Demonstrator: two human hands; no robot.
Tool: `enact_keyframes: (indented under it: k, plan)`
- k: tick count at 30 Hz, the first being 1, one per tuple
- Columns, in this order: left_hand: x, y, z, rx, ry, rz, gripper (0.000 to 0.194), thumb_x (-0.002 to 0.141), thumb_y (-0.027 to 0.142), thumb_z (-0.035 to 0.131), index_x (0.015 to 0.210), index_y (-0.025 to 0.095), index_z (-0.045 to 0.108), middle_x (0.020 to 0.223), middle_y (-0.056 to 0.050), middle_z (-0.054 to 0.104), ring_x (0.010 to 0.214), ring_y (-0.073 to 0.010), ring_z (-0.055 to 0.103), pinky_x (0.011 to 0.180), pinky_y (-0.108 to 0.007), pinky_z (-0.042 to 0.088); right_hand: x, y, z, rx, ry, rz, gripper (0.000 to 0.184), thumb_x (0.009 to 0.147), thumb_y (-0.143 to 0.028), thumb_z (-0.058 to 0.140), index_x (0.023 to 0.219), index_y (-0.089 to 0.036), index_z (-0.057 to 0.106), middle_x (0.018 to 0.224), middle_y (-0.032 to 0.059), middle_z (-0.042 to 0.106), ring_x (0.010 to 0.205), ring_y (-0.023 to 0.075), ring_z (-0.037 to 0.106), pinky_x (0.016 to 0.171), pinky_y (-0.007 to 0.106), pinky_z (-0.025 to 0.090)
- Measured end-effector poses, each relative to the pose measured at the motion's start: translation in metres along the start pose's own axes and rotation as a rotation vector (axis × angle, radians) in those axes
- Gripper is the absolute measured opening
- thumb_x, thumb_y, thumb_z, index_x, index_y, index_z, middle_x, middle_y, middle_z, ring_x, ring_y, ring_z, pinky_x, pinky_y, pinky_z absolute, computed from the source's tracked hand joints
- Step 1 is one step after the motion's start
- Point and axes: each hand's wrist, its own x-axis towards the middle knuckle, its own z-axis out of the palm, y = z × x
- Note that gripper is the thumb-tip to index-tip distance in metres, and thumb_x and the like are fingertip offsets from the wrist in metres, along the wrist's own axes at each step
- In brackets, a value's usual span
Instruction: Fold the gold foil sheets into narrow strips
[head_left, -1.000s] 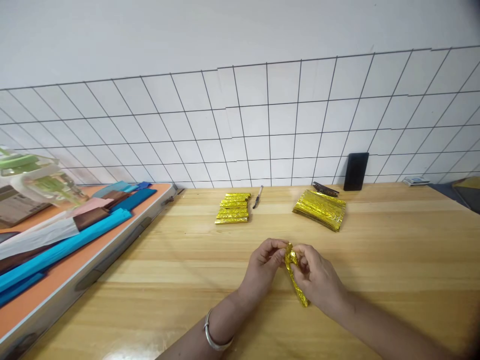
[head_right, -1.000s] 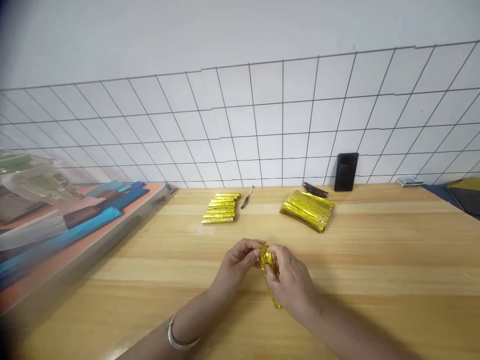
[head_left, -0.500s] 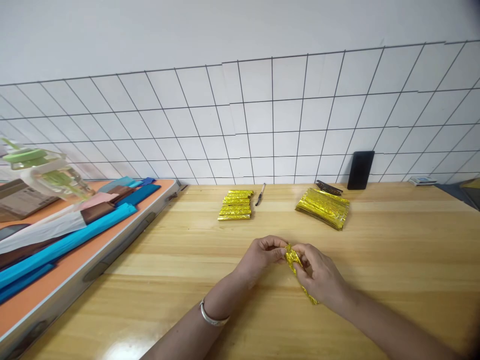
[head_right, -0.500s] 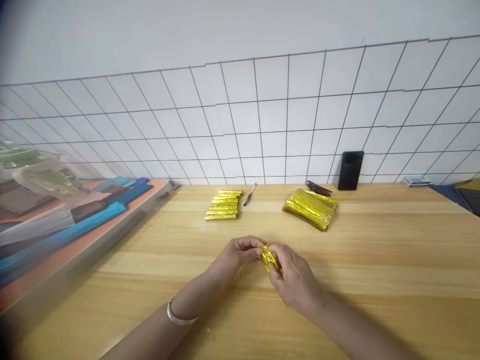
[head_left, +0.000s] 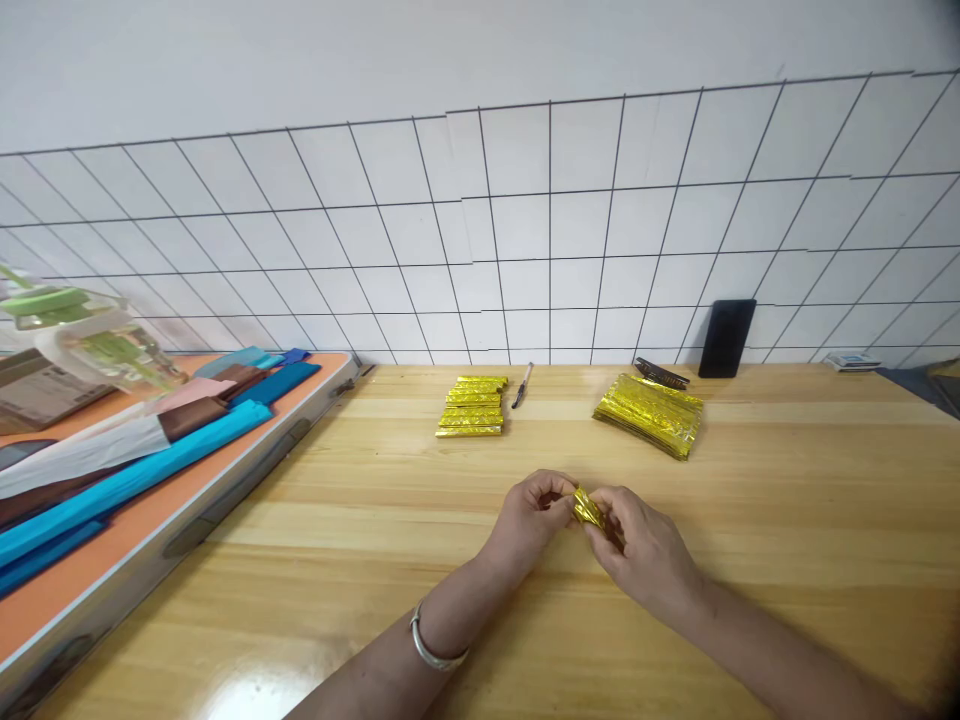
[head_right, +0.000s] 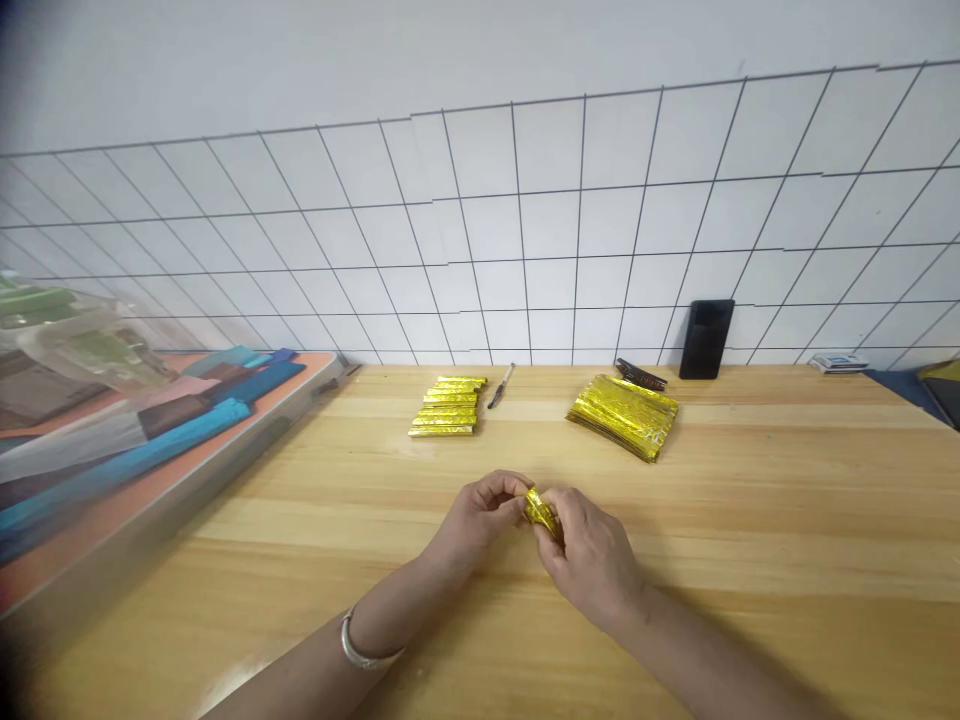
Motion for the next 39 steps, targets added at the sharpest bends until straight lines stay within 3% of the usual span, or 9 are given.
enact_keyframes:
  k: [6, 13, 18, 24, 31, 39]
  plan:
    - [-0.002, -0.009, -0.001, 0.039, 0.043, 0.046, 0.016, 0.074, 0.028, 0.065, 0.074, 0.012, 0.062, 0.083, -0.005, 0.059, 0.07, -0.0115, 0.054, 0.066, -0.023, 0.046, -0.002, 0.003, 0.001, -0.068, 0.037, -0.093, 0.019, 0.084, -0.016, 0.044, 0.102, -0.021, 0.05, 0.084, 0.0033, 0.064, 0.077, 0.0168, 0.061, 0.07, 0.028, 0.045]
    - [-0.002, -0.003, 0.002, -0.082, 0.057, -0.036, 0.025, 0.067, 0.034, 0.072, 0.076, 0.012, 0.064, 0.075, -0.004, 0.062, 0.065, -0.0119, 0.055, 0.062, -0.025, 0.046, -0.003, 0.006, 0.0, -0.14, 0.077, -0.133, 0.013, 0.086, -0.015, 0.042, 0.091, -0.021, 0.053, 0.075, 0.002, 0.064, 0.067, 0.0149, 0.061, 0.065, 0.027, 0.043]
    - [-0.003, 0.002, 0.002, -0.18, 0.034, -0.063, 0.029, 0.061, 0.035, 0.076, 0.071, 0.011, 0.064, 0.088, -0.006, 0.062, 0.067, -0.0113, 0.056, 0.064, -0.025, 0.046, -0.003, 0.01, 0.001, -0.141, 0.082, -0.122, 0.012, 0.087, -0.015, 0.042, 0.089, -0.02, 0.053, 0.072, 0.0011, 0.063, 0.064, 0.0137, 0.06, 0.063, 0.026, 0.041]
    - [-0.001, -0.002, -0.001, -0.235, -0.027, -0.029, 0.029, 0.062, 0.036, 0.076, 0.072, 0.012, 0.064, 0.089, -0.007, 0.062, 0.07, -0.0124, 0.056, 0.066, -0.026, 0.044, -0.004, 0.015, 0.005, -0.117, 0.153, -0.126, 0.01, 0.086, -0.015, 0.045, 0.087, -0.021, 0.054, 0.07, -0.001, 0.063, 0.061, 0.0118, 0.059, 0.061, 0.024, 0.04]
    - [0.001, -0.003, -0.006, -0.15, -0.04, 0.073, 0.026, 0.064, 0.036, 0.075, 0.07, 0.013, 0.065, 0.092, -0.007, 0.061, 0.083, -0.0164, 0.055, 0.078, -0.029, 0.041, -0.004, 0.014, 0.006, -0.067, 0.171, -0.103, 0.007, 0.084, -0.016, 0.048, 0.084, -0.02, 0.053, 0.064, -0.0031, 0.059, 0.056, 0.0106, 0.056, 0.059, 0.022, 0.038]
    - [0.003, -0.006, -0.005, -0.104, -0.053, 0.071, 0.024, 0.067, 0.034, 0.073, 0.071, 0.013, 0.063, 0.087, -0.005, 0.059, 0.079, -0.0145, 0.053, 0.075, -0.027, 0.041, -0.003, 0.015, 0.006, -0.048, 0.163, -0.12, 0.007, 0.084, -0.016, 0.048, 0.085, -0.02, 0.055, 0.067, -0.0023, 0.061, 0.059, 0.0109, 0.056, 0.06, 0.022, 0.038]
